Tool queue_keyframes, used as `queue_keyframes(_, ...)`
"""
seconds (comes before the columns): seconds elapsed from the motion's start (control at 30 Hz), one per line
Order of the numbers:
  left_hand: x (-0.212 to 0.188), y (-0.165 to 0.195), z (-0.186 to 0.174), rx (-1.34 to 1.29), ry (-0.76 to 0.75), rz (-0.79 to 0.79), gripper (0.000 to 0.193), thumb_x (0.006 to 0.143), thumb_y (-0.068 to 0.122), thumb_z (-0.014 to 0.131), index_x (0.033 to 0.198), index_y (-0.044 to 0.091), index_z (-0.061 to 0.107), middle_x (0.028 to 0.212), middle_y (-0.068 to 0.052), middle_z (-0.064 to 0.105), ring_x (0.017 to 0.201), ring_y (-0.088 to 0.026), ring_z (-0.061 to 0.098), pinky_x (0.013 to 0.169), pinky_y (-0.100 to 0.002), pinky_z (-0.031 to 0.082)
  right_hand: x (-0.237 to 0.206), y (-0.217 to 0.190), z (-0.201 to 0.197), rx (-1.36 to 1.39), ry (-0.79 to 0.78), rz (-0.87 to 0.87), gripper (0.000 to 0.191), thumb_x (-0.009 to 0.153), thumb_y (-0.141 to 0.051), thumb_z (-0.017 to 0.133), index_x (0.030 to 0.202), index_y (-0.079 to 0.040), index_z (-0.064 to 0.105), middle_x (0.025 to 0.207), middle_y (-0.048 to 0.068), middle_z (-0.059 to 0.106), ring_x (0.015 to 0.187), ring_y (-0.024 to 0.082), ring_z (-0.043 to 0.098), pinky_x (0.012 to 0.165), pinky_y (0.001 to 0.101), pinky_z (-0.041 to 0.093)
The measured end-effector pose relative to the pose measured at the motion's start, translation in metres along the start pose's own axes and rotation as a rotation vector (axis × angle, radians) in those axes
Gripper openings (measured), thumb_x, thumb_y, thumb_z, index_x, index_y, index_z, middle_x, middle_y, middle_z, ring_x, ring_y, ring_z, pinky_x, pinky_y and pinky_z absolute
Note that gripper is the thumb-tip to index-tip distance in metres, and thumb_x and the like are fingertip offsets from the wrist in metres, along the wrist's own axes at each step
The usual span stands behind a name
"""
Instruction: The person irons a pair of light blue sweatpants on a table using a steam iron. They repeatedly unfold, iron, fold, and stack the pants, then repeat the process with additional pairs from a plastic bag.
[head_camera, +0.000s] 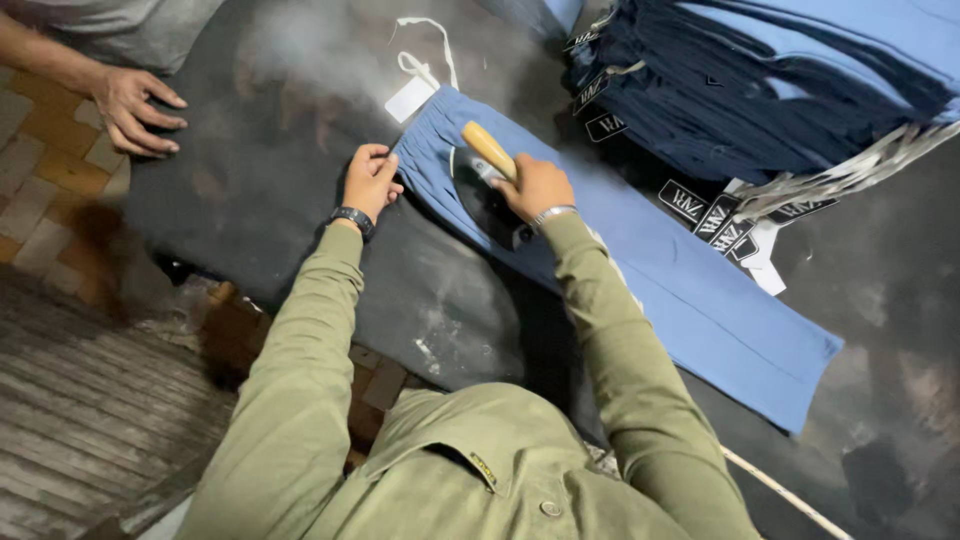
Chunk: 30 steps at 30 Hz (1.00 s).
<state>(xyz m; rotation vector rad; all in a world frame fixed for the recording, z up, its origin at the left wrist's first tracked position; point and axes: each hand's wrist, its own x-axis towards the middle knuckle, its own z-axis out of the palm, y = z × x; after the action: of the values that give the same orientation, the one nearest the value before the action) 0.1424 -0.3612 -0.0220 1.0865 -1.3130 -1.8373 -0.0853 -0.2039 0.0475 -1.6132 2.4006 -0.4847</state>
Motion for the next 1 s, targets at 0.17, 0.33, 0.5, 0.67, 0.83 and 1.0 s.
queue_keyframes(0.17, 0.004, -0.001, -0.002, 0.056, 0.015, 0.107, 0.039, 0.1, 0.022, 0.07, 0.128, 0.003, 0.05, 0.102, -0.011, 0.073, 0.06, -0.01, 0.063, 0.051, -0.024, 0.049, 0.034, -0.037, 0.0, -0.042, 0.012, 0.005, 0.039, 0.089, -0.042, 0.076, 0.099, -0.007, 0.063, 0.09, 0.021, 0.071, 0.086, 0.046, 0.066, 0.073, 0.0566, 0.051)
queue_keyframes(0.33, 0.006, -0.008, -0.008, 0.177, 0.089, 0.138, 0.039, 0.098, 0.022, 0.071, 0.125, 0.002, 0.052, 0.097, -0.012, 0.076, 0.057, -0.012, 0.067, 0.048, -0.026, 0.049, 0.035, -0.032, -0.003, -0.121, -0.023, -0.082, 0.035, 0.09, -0.037, 0.075, 0.104, -0.009, 0.062, 0.09, 0.022, 0.071, 0.086, 0.047, 0.066, 0.075, 0.0575, 0.051)
queue_keyframes(0.5, 0.013, -0.024, -0.015, 0.172, 0.061, 0.162, 0.038, 0.099, 0.021, 0.07, 0.127, 0.002, 0.052, 0.097, -0.01, 0.076, 0.059, -0.012, 0.068, 0.05, -0.025, 0.05, -0.024, 0.044, -0.024, -0.116, 0.083, 0.279, 0.034, 0.085, -0.025, 0.075, 0.116, -0.014, 0.065, 0.095, 0.022, 0.072, 0.089, 0.046, 0.068, 0.078, 0.0561, 0.052)
queue_keyframes(0.67, 0.023, -0.035, -0.019, -0.007, -0.009, 0.026, 0.042, 0.102, 0.02, 0.067, 0.134, 0.006, 0.046, 0.108, -0.011, 0.073, 0.062, -0.01, 0.064, 0.052, -0.023, 0.048, -0.147, 0.155, -0.048, -0.243, 0.15, 0.665, 0.042, 0.084, -0.034, 0.077, 0.119, -0.013, 0.068, 0.103, 0.024, 0.073, 0.096, 0.047, 0.067, 0.083, 0.0564, 0.053)
queue_keyframes(0.83, 0.02, -0.034, -0.023, -0.116, -0.155, -0.08, 0.048, 0.1, 0.013, 0.07, 0.139, 0.008, 0.043, 0.119, -0.009, 0.067, 0.071, -0.009, 0.063, 0.06, -0.022, 0.048, -0.225, 0.246, -0.055, -0.378, 0.221, 0.941, 0.055, 0.087, -0.05, 0.081, 0.117, -0.006, 0.067, 0.1, 0.026, 0.072, 0.093, 0.049, 0.068, 0.078, 0.0565, 0.053)
queue_keyframes(1.0, 0.018, -0.032, -0.024, -0.103, -0.176, -0.093, 0.054, 0.097, 0.003, 0.069, 0.142, 0.011, 0.041, 0.12, -0.009, 0.064, 0.073, -0.009, 0.061, 0.06, -0.023, 0.047, -0.226, 0.258, -0.057, -0.23, 0.247, 0.838, 0.055, 0.08, -0.047, 0.086, 0.118, -0.01, 0.071, 0.105, 0.023, 0.073, 0.096, 0.045, 0.068, 0.082, 0.0531, 0.053)
